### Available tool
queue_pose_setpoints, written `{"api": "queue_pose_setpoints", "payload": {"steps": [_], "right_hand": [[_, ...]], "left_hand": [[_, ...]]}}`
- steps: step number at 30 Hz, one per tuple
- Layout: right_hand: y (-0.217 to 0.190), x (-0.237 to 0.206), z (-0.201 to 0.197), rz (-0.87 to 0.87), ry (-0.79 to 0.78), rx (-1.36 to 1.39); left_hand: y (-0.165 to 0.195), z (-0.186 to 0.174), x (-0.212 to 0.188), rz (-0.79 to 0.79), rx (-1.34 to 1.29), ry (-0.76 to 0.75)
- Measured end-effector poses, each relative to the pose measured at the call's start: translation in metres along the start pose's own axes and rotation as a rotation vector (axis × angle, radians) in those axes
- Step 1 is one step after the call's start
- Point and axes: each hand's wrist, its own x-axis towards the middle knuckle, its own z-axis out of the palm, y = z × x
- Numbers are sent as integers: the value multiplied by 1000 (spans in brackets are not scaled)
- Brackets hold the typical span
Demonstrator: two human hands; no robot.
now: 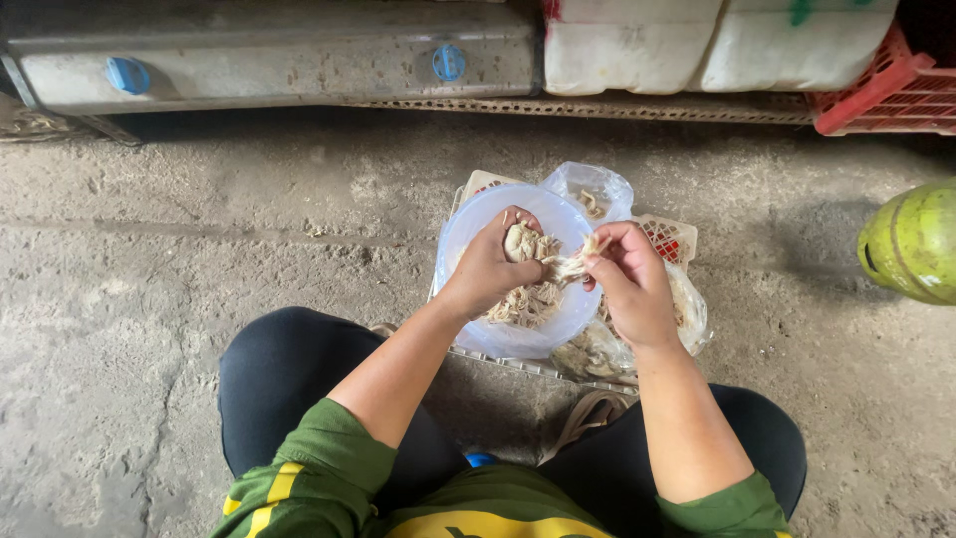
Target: The person sits on the floor and uses both hands to tear dried mushroom pieces into smaller shreds, placing them into a white bowl. The person repeatedly picks up mushroom pieces from a plastic bag and shreds them by hand.
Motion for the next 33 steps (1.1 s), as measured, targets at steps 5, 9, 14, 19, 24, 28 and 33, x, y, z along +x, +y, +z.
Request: {"api": "queue_pose_setpoints", "payload": {"steps": [5, 9, 14, 19, 24, 28, 33], "right_hand": [[2, 3, 7, 145, -43, -315], [13, -1, 10, 105, 9, -382], [8, -2, -4, 92, 133, -172], [-2, 4, 1, 82, 56, -304], [4, 0, 19, 169, 31, -512], [5, 1, 15, 186, 131, -474], [-5, 6, 4, 152, 161, -255]], "left_hand": [[5, 3, -4, 5, 12, -43], [3, 5, -5, 19, 14, -55], [-1, 2, -1, -7, 77, 1], [-6, 2, 1, -12, -33, -73], [-12, 0, -3, 64, -24, -132], [-11, -3, 0, -36, -132, -91], [-7, -3, 4, -99, -259, -68]]}}
